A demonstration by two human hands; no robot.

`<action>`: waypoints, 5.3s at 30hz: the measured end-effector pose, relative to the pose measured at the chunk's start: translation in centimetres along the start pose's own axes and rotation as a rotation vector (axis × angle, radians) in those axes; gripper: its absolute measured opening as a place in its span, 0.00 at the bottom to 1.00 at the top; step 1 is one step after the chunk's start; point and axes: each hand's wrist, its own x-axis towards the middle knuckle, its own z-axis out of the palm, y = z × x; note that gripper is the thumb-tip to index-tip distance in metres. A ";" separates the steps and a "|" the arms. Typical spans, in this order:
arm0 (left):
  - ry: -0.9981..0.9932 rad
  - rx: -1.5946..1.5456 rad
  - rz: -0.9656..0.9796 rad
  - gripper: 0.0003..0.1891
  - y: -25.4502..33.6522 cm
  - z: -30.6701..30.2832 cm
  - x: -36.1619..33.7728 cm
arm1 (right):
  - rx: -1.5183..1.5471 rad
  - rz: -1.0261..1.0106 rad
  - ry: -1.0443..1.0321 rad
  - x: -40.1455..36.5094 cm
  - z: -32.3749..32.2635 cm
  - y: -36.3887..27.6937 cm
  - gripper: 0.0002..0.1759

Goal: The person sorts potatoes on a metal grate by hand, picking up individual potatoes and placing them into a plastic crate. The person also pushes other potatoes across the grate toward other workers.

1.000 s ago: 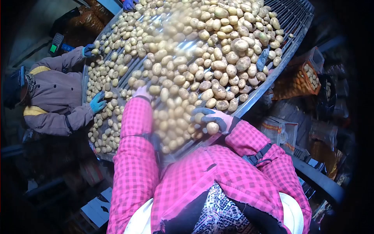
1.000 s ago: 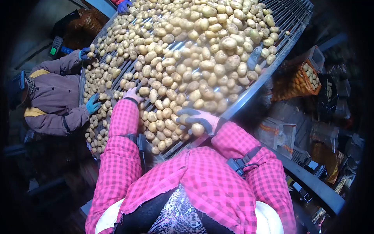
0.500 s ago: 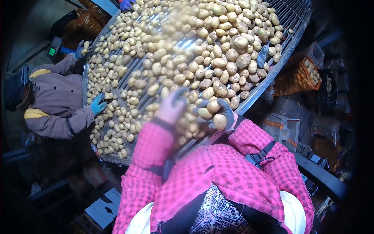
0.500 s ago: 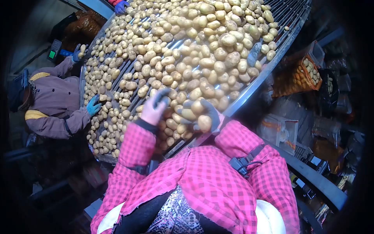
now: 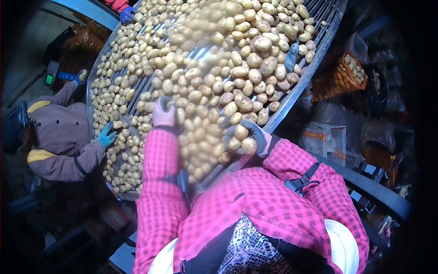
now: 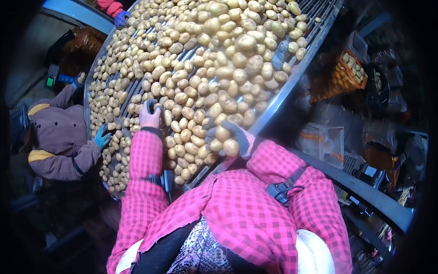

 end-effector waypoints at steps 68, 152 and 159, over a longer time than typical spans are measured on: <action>-0.627 -0.723 -0.366 0.32 14.4 -1.9 -12.1 | -0.047 -0.160 0.316 -7.7 2.4 1.2 0.29; 0.326 -0.396 -0.230 0.24 -9.0 -9.8 -22.8 | -2.162 -0.513 0.552 -0.7 1.4 5.6 0.32; -0.228 0.346 0.298 0.38 2.6 -0.5 -18.9 | -2.148 -0.486 0.479 -1.4 0.6 4.9 0.31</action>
